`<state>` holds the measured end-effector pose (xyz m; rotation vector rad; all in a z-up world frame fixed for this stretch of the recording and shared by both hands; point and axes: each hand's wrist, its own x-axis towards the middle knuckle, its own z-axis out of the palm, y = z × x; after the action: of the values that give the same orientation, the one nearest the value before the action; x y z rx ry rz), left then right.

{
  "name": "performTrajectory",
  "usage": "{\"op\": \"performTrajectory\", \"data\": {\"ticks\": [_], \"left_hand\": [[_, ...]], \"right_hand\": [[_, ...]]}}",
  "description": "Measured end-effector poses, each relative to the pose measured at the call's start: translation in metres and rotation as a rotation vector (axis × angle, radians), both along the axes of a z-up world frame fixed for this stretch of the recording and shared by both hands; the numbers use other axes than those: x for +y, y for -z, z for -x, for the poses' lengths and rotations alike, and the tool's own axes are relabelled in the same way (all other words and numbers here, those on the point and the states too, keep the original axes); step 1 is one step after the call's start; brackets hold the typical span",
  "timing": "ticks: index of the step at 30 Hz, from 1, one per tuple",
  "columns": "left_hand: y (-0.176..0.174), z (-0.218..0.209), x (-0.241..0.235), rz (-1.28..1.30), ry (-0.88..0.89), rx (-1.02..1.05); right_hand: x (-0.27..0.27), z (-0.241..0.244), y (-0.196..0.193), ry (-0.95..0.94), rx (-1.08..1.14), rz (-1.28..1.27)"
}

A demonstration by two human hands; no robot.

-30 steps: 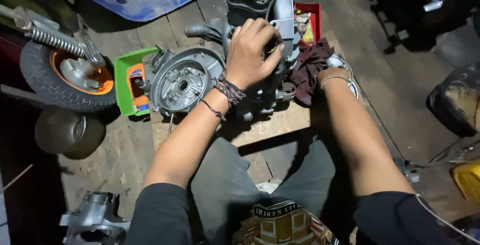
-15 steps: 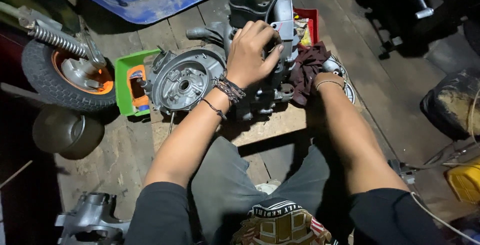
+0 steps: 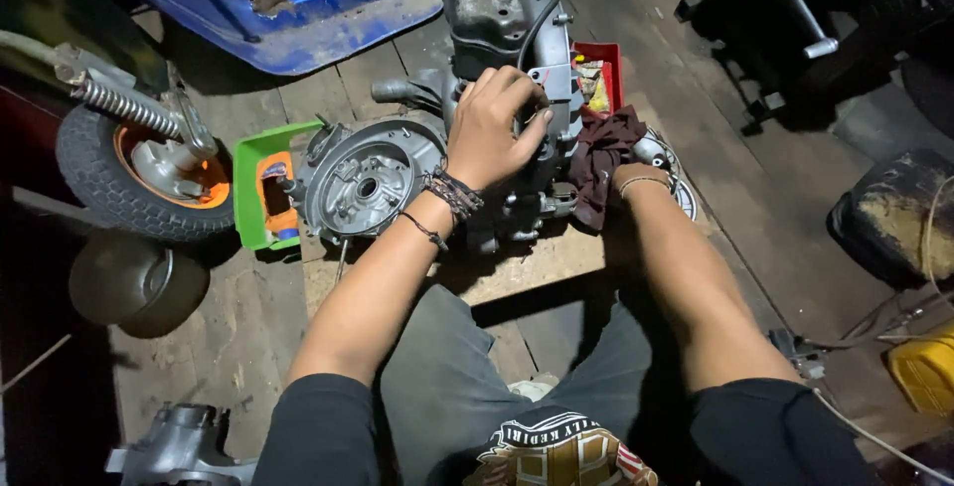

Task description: Inspecting, cleaning, and assembling a motorcycle engine block assembly.

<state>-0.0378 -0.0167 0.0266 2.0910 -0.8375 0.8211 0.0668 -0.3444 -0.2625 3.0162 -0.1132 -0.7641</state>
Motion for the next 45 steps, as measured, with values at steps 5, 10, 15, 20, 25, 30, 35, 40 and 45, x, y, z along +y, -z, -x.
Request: {"op": "performTrajectory", "data": {"ticks": [5,10,15,20,25,30,35,40,45], "left_hand": [[0.003,-0.002,0.002,0.163,0.147,0.075],[-0.004,0.0,0.003,0.581,0.259,0.383],[0.005,-0.007,0.014,0.996,0.511,0.695],[0.01,-0.005,0.016,1.099,0.606,0.782],[-0.001,0.005,0.006,0.824,0.418,0.601],[-0.018,0.024,-0.002,0.251,0.164,0.101],[-0.015,0.032,-0.01,0.055,0.119,-0.007],[-0.027,0.033,-0.015,0.057,0.072,-0.03],[-0.021,0.013,-0.019,0.181,0.047,-0.02]], "right_hand": [[-0.037,-0.006,0.009,-0.065,0.099,-0.007],[-0.021,0.038,-0.08,-0.03,0.076,0.046],[-0.004,0.075,-0.234,0.101,-0.195,-0.016],[0.017,0.113,-0.271,0.312,-0.472,-1.378],[0.051,0.132,-0.297,0.344,-0.403,-1.697],[0.065,0.131,-0.302,0.373,-0.245,-1.889],[0.068,0.122,-0.296,0.251,-0.231,-1.891],[0.085,0.121,-0.304,0.253,-0.172,-2.036],[0.113,0.125,-0.318,0.277,-0.265,-2.048]]}}
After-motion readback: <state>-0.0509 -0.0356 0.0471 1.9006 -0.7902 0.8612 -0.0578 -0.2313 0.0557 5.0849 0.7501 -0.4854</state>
